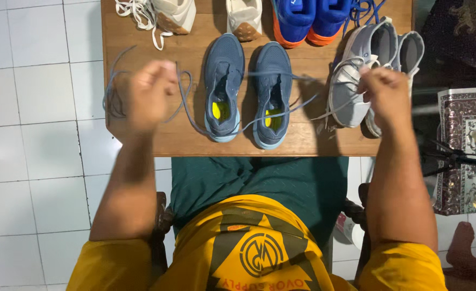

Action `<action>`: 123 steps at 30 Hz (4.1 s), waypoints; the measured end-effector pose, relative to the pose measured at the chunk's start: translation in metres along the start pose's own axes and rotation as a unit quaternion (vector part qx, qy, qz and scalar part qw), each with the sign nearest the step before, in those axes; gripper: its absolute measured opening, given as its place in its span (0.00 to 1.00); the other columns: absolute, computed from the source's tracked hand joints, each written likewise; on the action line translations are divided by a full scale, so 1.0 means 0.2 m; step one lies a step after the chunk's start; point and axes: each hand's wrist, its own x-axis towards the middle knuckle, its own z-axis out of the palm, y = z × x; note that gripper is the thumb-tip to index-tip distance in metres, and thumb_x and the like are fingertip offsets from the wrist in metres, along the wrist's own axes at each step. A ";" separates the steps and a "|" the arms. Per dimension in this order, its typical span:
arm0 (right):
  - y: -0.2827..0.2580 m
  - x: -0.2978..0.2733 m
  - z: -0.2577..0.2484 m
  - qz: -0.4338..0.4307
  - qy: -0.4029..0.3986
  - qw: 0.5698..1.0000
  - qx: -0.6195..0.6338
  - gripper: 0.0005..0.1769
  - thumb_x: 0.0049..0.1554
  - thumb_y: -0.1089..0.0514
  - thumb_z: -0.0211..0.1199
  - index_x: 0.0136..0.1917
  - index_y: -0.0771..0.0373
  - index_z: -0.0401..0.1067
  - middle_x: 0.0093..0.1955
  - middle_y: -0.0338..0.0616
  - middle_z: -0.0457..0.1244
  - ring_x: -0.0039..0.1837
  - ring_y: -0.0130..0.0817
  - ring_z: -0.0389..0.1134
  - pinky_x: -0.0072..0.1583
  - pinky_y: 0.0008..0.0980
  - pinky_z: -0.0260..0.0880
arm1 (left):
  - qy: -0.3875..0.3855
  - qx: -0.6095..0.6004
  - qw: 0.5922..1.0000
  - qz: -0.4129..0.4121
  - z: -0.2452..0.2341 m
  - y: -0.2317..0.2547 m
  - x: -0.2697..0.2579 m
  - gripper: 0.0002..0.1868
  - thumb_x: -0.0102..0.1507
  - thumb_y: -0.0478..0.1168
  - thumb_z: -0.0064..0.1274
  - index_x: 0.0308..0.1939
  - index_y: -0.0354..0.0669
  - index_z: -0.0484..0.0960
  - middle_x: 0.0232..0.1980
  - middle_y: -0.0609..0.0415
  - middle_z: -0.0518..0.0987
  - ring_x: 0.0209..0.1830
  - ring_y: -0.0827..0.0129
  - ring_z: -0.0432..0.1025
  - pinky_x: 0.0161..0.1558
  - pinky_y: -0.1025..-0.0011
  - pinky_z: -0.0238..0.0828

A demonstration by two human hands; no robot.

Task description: The person removes laces from a pair of light blue sneakers and then re-laces them by threading the laces through the eyelets and tying a knot. The person handles the shoes and laces by hand on a wooden table.

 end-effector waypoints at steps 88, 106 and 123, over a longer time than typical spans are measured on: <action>-0.14 -0.32 0.89 -0.199 0.071 0.968 -0.137 0.02 0.57 0.64 0.70 0.45 0.63 0.79 0.81 0.63 0.50 0.81 0.58 0.53 0.79 0.49 0.50 | 0.016 0.160 0.982 0.098 0.83 -0.16 -0.24 0.17 0.57 0.31 0.63 0.51 0.37 0.83 0.40 0.49 0.85 0.37 0.68 0.81 0.41 0.71 0.79; -0.12 -0.32 0.90 -0.155 0.052 0.985 -0.063 0.01 0.58 0.63 0.69 0.46 0.62 0.79 0.84 0.64 0.45 0.85 0.56 0.49 0.80 0.46 0.47 | 0.008 0.154 0.986 0.056 0.85 -0.14 -0.24 0.15 0.58 0.33 0.60 0.50 0.38 0.84 0.41 0.49 0.85 0.37 0.67 0.81 0.40 0.71 0.77; 0.01 -0.17 0.81 -0.154 -0.028 0.972 -0.176 0.30 0.47 0.72 0.62 0.63 0.64 0.62 0.71 0.65 0.53 0.75 0.63 0.51 0.72 0.46 0.58 | 0.023 0.215 0.961 0.173 0.71 -0.18 0.17 0.09 0.75 0.41 0.43 0.46 0.41 0.73 0.37 0.51 0.77 0.34 0.66 0.79 0.38 0.65 0.77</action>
